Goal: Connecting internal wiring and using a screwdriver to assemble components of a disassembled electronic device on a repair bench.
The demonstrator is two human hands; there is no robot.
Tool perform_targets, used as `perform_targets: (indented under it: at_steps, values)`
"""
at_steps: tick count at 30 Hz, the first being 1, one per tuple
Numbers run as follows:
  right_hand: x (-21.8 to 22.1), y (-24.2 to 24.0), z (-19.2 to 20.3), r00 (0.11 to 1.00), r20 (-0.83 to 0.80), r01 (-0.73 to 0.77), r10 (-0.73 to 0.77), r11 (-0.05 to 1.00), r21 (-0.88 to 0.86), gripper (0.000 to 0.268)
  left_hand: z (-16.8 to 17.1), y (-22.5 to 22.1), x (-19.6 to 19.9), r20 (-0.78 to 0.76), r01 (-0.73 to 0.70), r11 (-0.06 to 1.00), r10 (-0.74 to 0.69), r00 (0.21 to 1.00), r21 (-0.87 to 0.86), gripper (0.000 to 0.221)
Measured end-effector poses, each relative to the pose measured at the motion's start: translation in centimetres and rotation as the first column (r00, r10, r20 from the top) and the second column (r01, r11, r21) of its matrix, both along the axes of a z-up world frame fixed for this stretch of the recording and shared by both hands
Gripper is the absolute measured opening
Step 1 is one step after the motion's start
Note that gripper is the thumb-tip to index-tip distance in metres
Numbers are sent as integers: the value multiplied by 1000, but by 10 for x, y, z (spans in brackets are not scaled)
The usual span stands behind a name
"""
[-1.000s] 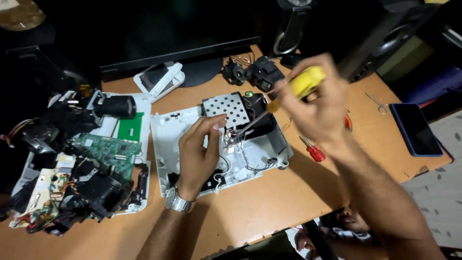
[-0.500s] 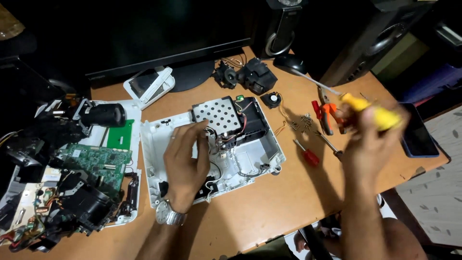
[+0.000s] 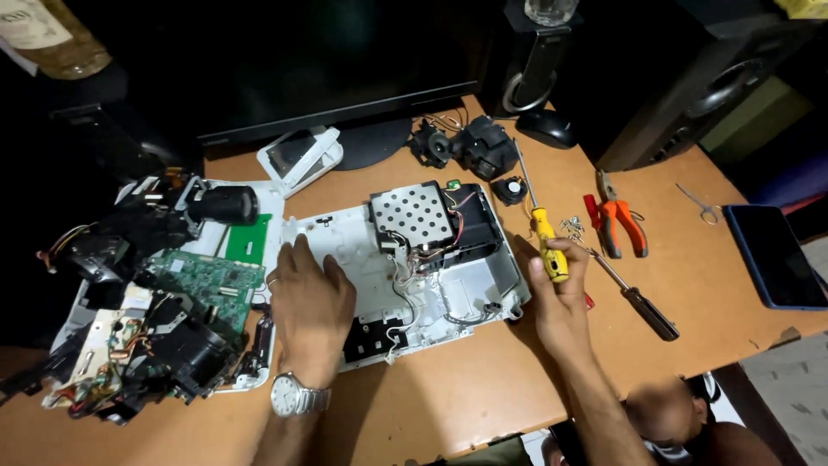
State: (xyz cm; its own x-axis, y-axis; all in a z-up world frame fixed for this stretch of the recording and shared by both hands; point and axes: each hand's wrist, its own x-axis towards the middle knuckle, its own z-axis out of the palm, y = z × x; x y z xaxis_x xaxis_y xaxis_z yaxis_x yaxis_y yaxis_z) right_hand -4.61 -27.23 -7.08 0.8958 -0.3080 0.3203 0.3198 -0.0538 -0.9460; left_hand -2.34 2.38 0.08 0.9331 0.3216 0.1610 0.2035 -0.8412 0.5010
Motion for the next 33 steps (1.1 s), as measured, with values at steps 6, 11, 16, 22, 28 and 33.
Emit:
perform_targets:
  at_steps: [6,11,16,22,28,33]
  values:
    - [2,-10,-27,998,43,-54,53,999,2,24,-2,0,5,145,-7,991,26,989,-135,61]
    - [-28,25,13,996,92,19,-12,997,-79,21,10,-2,16,207,16,967,38,977,-253,60]
    - [-55,26,10,995,93,26,-26,1000,6,28,-3,-5,42,389,218,898,-59,920,-381,52]
    - [-86,37,-4,994,110,-18,26,997,-73,30,-1,-8,81,227,242,888,-162,960,-390,52]
    - [-104,61,6,979,151,-130,136,990,-49,22,3,-1,107,162,305,880,-262,951,-365,55]
    - [-78,25,-9,985,137,144,-108,948,-286,29,15,-4,38,343,293,907,-183,921,-302,54]
